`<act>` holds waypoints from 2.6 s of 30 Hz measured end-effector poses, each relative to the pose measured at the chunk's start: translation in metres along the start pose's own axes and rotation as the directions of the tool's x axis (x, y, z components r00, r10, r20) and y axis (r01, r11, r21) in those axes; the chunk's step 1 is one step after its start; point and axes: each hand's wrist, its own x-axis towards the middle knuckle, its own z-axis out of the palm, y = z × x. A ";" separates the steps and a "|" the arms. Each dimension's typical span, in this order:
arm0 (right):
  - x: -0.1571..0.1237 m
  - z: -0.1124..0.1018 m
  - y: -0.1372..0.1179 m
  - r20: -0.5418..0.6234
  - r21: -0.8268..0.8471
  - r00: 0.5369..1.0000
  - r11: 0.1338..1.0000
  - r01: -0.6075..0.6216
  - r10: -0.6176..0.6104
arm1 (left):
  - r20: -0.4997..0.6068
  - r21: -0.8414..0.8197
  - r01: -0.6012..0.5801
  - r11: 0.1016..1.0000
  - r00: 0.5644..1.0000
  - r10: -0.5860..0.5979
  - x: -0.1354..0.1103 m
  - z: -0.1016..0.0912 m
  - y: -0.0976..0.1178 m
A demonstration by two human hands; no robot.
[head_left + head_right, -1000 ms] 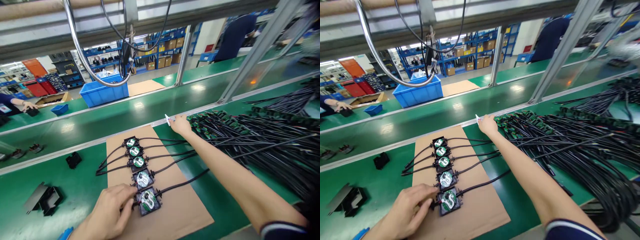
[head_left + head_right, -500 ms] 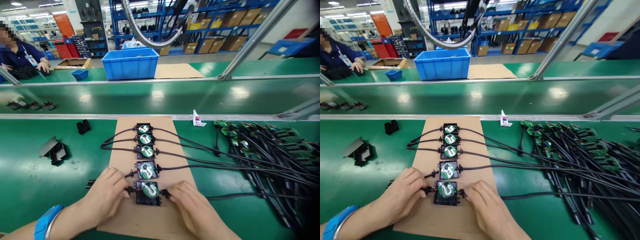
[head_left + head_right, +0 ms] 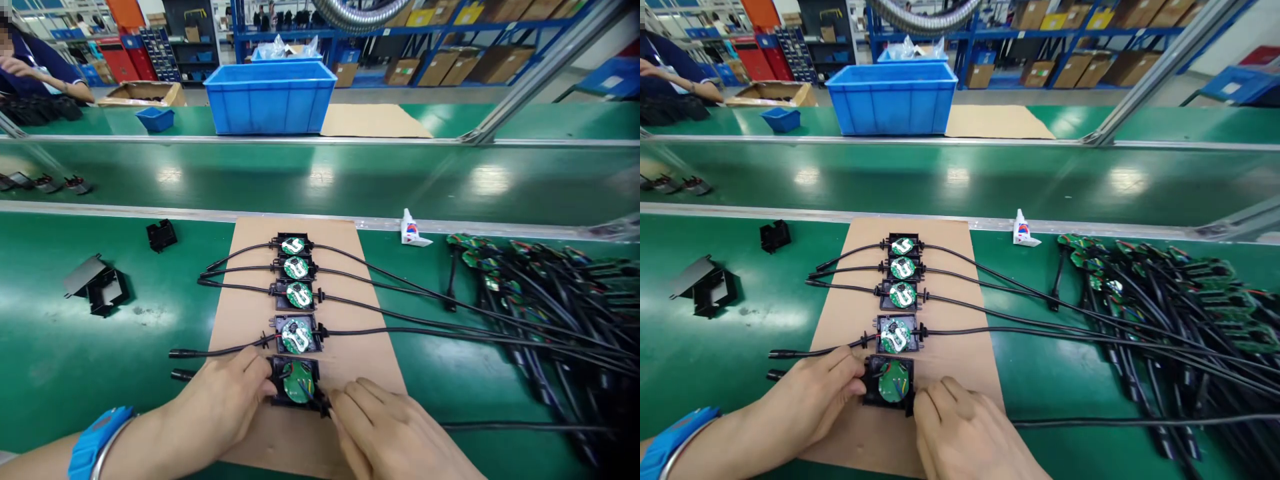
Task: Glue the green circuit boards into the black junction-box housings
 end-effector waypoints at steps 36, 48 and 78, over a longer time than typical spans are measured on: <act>0.023 0.012 -0.009 0.059 0.013 0.997 0.999 -0.047 0.046 | 0.033 0.589 -0.177 0.788 0.980 0.195 -0.023 0.015 0.021; 0.016 -0.009 0.009 0.252 0.338 0.959 0.916 -0.216 0.132 | 0.039 0.206 -0.225 0.952 0.974 0.222 0.004 -0.009 0.020; 0.021 0.017 0.020 0.097 -0.037 0.989 0.992 0.117 -0.113 | 0.166 0.224 -0.255 0.941 0.961 0.221 0.011 0.011 0.027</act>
